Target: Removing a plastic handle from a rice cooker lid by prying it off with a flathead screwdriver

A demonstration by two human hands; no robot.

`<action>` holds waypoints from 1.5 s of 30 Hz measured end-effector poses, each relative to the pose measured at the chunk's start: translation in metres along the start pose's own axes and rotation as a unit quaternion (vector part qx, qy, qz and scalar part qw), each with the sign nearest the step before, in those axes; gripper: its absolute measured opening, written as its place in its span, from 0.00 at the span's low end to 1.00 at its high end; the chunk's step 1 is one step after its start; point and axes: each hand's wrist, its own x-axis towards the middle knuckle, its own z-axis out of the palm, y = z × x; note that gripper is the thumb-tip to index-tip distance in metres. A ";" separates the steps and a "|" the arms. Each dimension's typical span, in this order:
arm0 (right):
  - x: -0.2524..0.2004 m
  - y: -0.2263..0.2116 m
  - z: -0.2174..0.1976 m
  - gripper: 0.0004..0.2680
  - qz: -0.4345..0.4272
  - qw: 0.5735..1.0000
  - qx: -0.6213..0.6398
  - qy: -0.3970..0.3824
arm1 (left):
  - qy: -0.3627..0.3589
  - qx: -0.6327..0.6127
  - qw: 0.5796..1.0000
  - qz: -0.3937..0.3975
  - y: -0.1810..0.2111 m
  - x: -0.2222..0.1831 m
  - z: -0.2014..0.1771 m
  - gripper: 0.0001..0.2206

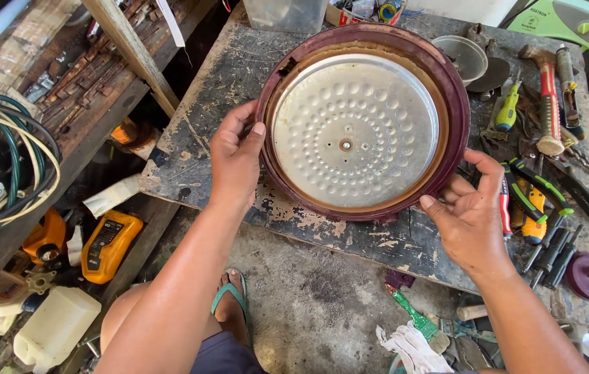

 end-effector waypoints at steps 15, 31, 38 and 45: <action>0.007 0.003 0.000 0.28 -0.044 0.998 -0.003 0.034 | -0.012 -0.039 0.999 0.010 0.001 0.007 0.009 0.14; 0.009 0.003 -0.005 0.29 -0.042 0.998 -0.029 0.038 | -0.044 -0.063 0.997 0.015 0.007 0.006 0.013 0.15; 0.001 -0.009 -0.004 0.29 -0.213 0.965 -0.130 0.082 | -0.033 -0.074 0.995 -0.053 0.018 0.008 0.013 0.16; 0.006 0.011 0.000 0.20 -0.395 0.859 -0.318 0.073 | -0.041 -0.326 0.929 -0.170 0.001 0.009 -0.001 0.20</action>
